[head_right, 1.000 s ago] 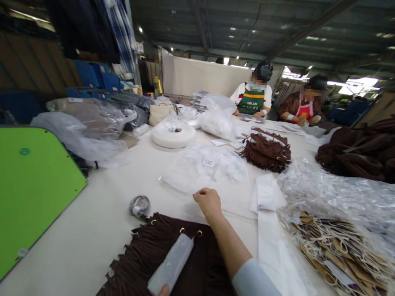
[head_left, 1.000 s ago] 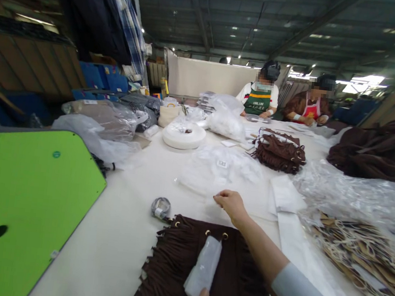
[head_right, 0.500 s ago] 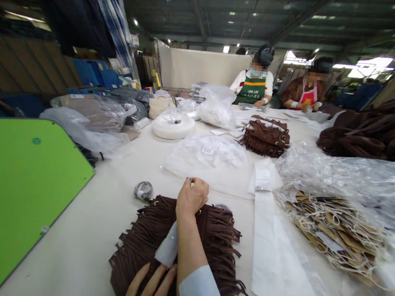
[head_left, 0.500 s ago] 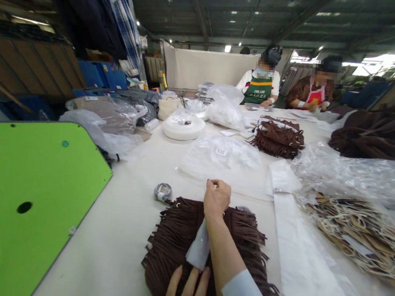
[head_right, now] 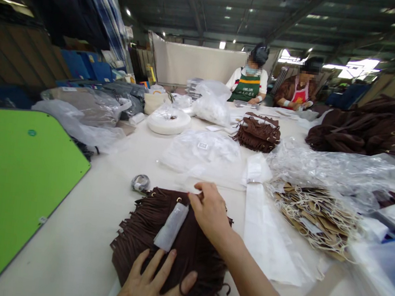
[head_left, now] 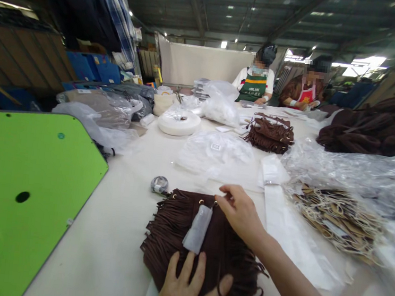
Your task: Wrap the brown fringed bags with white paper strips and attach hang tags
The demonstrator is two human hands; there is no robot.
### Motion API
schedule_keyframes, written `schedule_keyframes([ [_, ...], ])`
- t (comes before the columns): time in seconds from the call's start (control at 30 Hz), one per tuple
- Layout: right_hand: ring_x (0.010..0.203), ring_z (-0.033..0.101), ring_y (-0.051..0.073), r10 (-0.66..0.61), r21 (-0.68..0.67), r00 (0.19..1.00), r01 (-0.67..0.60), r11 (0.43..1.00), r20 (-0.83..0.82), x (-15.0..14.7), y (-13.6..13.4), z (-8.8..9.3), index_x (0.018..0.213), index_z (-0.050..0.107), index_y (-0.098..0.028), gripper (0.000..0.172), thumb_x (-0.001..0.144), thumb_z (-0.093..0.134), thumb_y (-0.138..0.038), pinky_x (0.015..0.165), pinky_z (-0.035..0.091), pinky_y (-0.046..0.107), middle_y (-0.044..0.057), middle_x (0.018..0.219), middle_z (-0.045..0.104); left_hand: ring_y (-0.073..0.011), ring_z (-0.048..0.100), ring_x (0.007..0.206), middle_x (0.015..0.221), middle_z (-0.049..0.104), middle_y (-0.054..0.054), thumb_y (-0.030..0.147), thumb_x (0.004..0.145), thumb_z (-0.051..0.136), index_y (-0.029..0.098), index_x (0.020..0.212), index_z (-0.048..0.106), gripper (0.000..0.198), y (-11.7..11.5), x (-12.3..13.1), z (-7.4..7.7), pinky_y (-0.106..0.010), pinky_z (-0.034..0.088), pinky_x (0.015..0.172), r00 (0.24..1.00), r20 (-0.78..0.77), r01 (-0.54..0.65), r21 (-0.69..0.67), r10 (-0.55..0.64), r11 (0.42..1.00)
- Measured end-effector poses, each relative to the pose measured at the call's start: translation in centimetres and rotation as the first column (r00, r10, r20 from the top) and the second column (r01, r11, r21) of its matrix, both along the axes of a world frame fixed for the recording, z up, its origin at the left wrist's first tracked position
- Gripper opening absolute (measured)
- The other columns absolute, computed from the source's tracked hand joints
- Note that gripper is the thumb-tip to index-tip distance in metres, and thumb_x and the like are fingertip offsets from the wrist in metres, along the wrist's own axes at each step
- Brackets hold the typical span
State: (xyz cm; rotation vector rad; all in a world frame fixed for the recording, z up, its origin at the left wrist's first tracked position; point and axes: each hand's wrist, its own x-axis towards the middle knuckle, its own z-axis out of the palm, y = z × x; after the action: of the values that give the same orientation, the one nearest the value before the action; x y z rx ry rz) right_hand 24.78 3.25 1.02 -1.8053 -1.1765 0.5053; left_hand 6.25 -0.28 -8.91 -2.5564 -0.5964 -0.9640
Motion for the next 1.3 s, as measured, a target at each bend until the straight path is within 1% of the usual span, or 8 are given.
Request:
schedule_keyframes([
  [0.1,0.079,0.056,0.018,0.407,-0.087,0.912,-0.401,0.912,0.055,-1.8,-6.0,-0.6,0.094,0.061,-0.021,0.016,0.083,0.053,-0.03,0.073,0.046,0.031,0.003,0.085,0.061,-0.0285,0.058,0.095,0.1,0.065,-0.008,0.051,0.089,0.036,0.047,0.133,0.03,0.045,-0.5,0.2,-0.3,-0.051,0.037,0.087,1.0,-0.007,-0.014,-0.006,0.014,1.0],
  [0.17,0.091,0.056,0.02,0.47,-0.099,0.876,-0.46,0.882,0.113,-3.1,-9.0,-2.1,0.109,0.056,-0.021,0.029,0.081,0.056,-0.024,0.08,0.047,0.033,0.007,0.101,0.06,-0.029,0.057,0.099,0.104,0.064,-0.01,0.048,0.089,0.039,0.045,0.131,0.035,0.042,-0.7,0.2,-0.4,-0.052,0.036,0.09,1.0,-0.021,-0.012,-0.013,0.012,1.0],
  [0.37,0.086,0.059,0.013,0.397,0.108,0.903,-0.416,0.903,0.162,-3.4,-11.8,-4.9,0.114,0.049,-0.023,0.041,0.078,0.041,-0.004,0.072,0.051,0.021,0.005,0.1,0.057,-0.0311,0.056,0.103,0.108,0.062,-0.014,0.046,0.088,0.044,0.041,0.134,0.031,0.048,-0.6,-0.2,0.2,-0.052,0.035,0.091,0.996,-0.087,0.035,0.049,-0.031,0.998],
  [0.63,0.067,0.06,0.013,-0.012,0.121,0.896,-0.047,0.992,0.444,1.7,-15.7,-5.4,0.109,0.049,-0.026,0.027,0.084,0.048,-0.016,0.051,0.051,0.018,0.004,0.087,0.058,-0.0309,0.058,0.103,0.103,0.062,-0.013,0.051,0.083,0.052,0.049,0.133,0.029,0.055,-1.2,0.2,0.2,-0.055,0.04,0.089,0.999,0.035,0.03,0.021,-0.031,0.999],
  [0.93,0.107,0.052,0.029,0.035,0.128,0.746,-0.159,0.979,0.665,-2.9,-10.8,-5.5,0.11,0.053,-0.02,0.033,0.078,0.055,-0.019,0.085,0.047,0.044,0.012,0.113,0.056,-0.0316,0.06,0.097,0.097,0.066,-0.013,0.059,0.083,0.047,0.043,0.135,0.027,0.058,-0.6,0.2,-0.9,-0.055,0.037,0.092,1.0,0.002,0.029,0.121,-0.029,0.992],
  [1.07,0.088,0.055,0.02,0.346,-0.136,0.675,-0.344,0.929,0.651,0.8,-9.6,-4.5,0.085,0.056,-0.019,0.005,0.085,0.051,-0.022,0.076,0.046,0.035,0.006,0.094,0.06,-0.0295,0.063,0.092,0.091,0.068,-0.011,0.061,0.077,0.054,0.046,0.133,0.031,0.062,-0.2,0.3,-0.7,-0.054,0.033,0.095,0.997,0.025,0.069,0.15,-0.074,0.986],
  [1.13,0.074,0.054,0.017,0.513,-0.312,0.545,-0.422,0.851,0.663,4.0,-10.3,-3.7,0.073,0.054,-0.02,0.017,0.088,0.049,-0.026,0.066,0.043,0.03,0.003,0.079,0.058,-0.0297,0.063,0.092,0.089,0.068,-0.011,0.064,0.075,0.055,0.046,0.132,0.033,0.063,-0.2,0.4,-0.6,-0.054,0.034,0.095,0.996,0.048,0.067,0.141,-0.074,0.988],
  [1.3,0.077,0.056,0.019,0.484,-0.357,0.432,-0.345,0.868,0.761,8.1,-11.9,-0.5,0.074,0.059,-0.019,0.029,0.09,0.045,-0.039,0.069,0.04,0.034,0.009,0.089,0.061,-0.0283,0.064,0.09,0.088,0.069,-0.009,0.065,0.074,0.055,0.046,0.133,0.03,0.068,-0.3,0.2,-0.4,-0.053,0.033,0.096,0.996,0.042,0.069,0.127,-0.075,0.99],
])
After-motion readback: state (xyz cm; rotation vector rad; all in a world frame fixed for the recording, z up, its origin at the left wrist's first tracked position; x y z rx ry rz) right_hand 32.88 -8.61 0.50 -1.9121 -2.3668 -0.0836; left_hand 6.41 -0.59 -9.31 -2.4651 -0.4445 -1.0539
